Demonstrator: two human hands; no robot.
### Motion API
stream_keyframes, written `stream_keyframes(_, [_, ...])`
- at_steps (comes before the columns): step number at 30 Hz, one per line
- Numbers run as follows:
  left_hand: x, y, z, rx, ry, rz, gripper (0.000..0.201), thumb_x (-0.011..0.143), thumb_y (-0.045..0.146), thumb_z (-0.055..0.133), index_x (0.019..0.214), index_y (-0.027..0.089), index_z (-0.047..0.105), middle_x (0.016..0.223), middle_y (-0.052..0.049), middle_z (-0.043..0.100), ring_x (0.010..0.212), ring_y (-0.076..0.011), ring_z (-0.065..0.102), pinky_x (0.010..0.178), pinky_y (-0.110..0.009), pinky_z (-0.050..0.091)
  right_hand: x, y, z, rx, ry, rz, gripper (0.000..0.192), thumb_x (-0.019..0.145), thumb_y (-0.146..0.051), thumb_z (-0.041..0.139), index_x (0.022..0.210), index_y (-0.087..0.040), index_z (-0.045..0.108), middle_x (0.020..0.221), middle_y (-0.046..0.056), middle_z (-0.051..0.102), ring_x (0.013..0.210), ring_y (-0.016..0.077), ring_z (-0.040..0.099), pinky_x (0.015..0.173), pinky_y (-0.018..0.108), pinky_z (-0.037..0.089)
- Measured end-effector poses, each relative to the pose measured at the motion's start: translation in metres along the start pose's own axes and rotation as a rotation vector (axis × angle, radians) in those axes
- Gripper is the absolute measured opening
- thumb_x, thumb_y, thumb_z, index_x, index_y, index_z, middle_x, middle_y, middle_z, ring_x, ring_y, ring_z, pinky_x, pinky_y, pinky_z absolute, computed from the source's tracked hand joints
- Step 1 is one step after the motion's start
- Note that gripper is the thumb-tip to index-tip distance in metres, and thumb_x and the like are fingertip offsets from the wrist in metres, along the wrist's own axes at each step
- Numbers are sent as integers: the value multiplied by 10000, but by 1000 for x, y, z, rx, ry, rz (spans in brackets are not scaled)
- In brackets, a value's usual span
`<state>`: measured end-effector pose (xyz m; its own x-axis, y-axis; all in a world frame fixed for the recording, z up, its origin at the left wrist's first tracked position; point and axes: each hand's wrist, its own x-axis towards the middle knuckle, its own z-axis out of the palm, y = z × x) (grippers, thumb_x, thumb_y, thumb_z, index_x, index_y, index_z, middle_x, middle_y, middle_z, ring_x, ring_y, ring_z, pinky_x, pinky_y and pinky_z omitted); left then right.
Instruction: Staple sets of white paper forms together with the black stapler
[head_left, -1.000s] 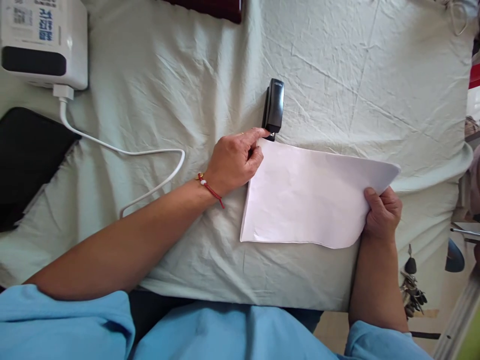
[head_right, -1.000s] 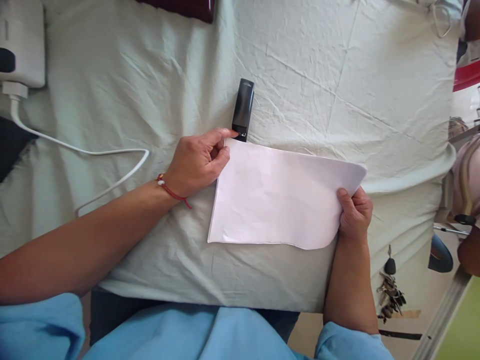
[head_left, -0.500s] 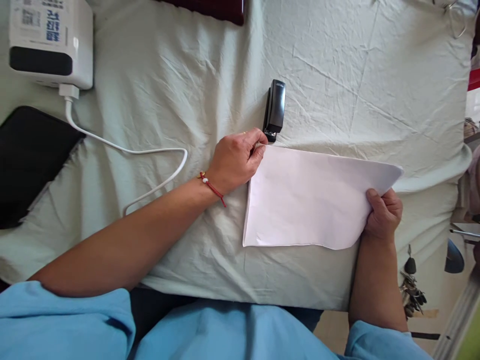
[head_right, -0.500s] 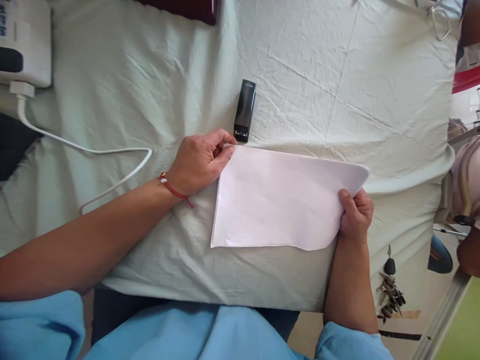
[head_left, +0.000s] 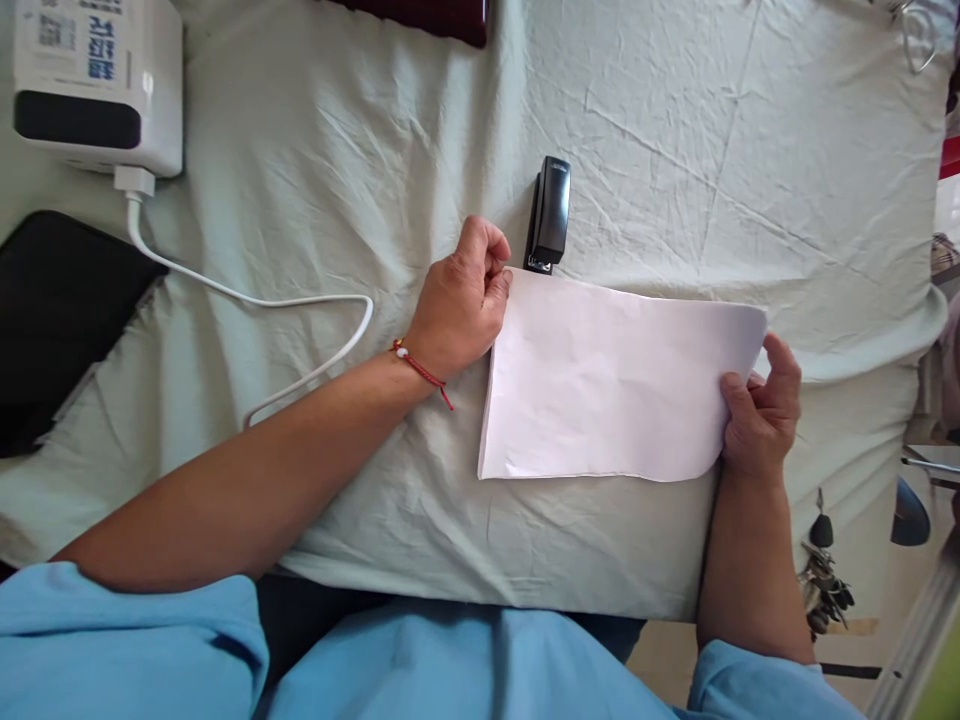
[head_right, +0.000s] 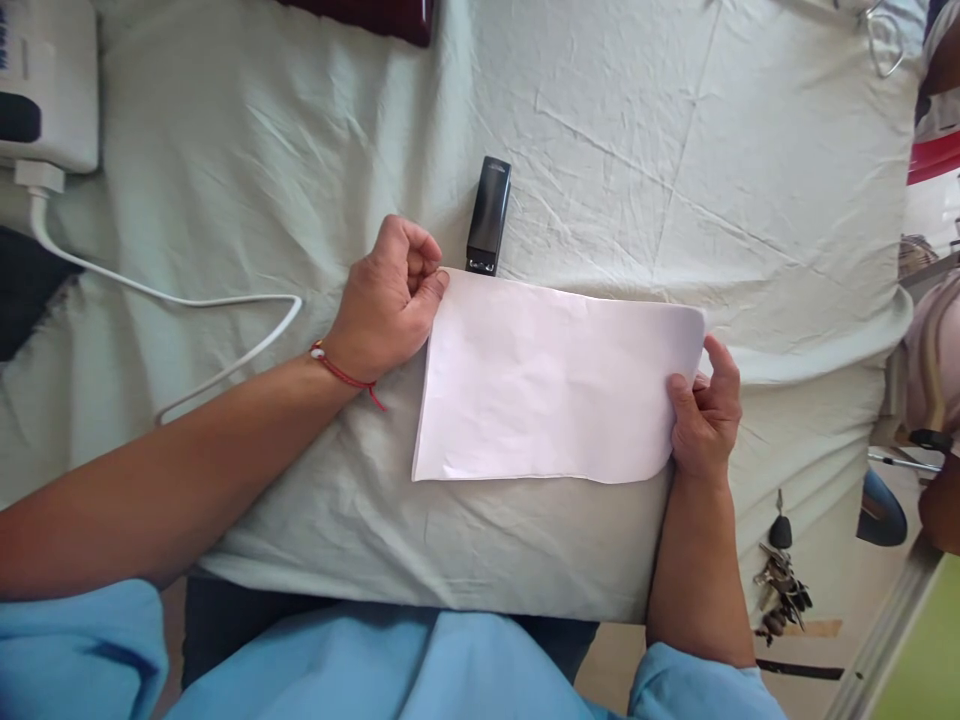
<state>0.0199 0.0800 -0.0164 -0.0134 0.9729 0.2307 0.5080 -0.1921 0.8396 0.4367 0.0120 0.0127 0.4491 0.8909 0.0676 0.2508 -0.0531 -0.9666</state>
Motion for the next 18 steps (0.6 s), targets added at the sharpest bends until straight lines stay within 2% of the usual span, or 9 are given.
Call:
stream_keyframes(2, [2, 0, 0, -2, 15, -13, 151, 1122, 265, 667, 1241, 331, 602, 945, 12, 753, 831, -218, 738, 846, -409, 606, -2, -1, 1, -32, -22, -14, 658, 735, -498, 1092, 1342, -301, 927, 977, 18, 883, 809, 191, 714, 774, 348, 581])
stream_keyframes(4, [4, 1, 1, -7, 12, -28, 159, 1119, 246, 677, 1217, 327, 582, 921, 26, 746, 808, -204, 722, 834, -408, 603, -3, -2, 1, -46, -30, -19, 564, 748, -498, 1088, 1257, -293, 955, 975, 23, 894, 806, 186, 711, 776, 351, 586])
stream_keyframes(9, [10, 7, 3, 4, 24, -84, 256, 1092, 132, 688, 1137, 303, 503, 891, 60, 710, 769, -142, 643, 821, -369, 562, -3, 3, 0, 71, -24, -84, 722, 689, -443, 1127, 1379, -332, 951, 1092, 39, 929, 945, 227, 795, 966, 422, 664])
stream_keyframes(11, [13, 7, 5, -7, 53, -104, 301, 1066, 93, 693, 1107, 300, 479, 882, 60, 688, 754, -130, 615, 810, -363, 552, -2, 5, -1, 99, -26, -109, 692, 692, -438, 1132, 1354, -320, 967, 1121, 51, 934, 1007, 236, 813, 1023, 426, 658])
stream_keyframes(13, [15, 6, 6, -23, 70, -118, 328, 1051, 70, 693, 1084, 302, 464, 879, 57, 684, 736, -125, 593, 798, -363, 554, -2, 5, -3, 44, -23, -115, 602, 719, -445, 1114, 1294, -311, 994, 1030, 31, 907, 952, 224, 788, 1008, 422, 649])
stream_keyframes(16, [16, 5, 7, -34, 80, -125, 319, 1055, 79, 708, 1079, 305, 485, 886, 56, 702, 731, -127, 590, 801, -369, 573, -1, 3, -5, -164, -39, -133, 352, 797, -472, 1054, 1104, -304, 1025, 881, 11, 840, 867, 229, 738, 977, 447, 648])
stream_keyframes(18, [15, 6, 5, -33, 61, -113, 274, 1046, 88, 714, 1068, 295, 534, 918, 39, 732, 773, -137, 638, 829, -377, 596, 1, 1, -5, -263, -48, -129, 239, 841, -505, 1016, 968, -303, 1009, 900, 26, 851, 902, 250, 754, 993, 468, 656])
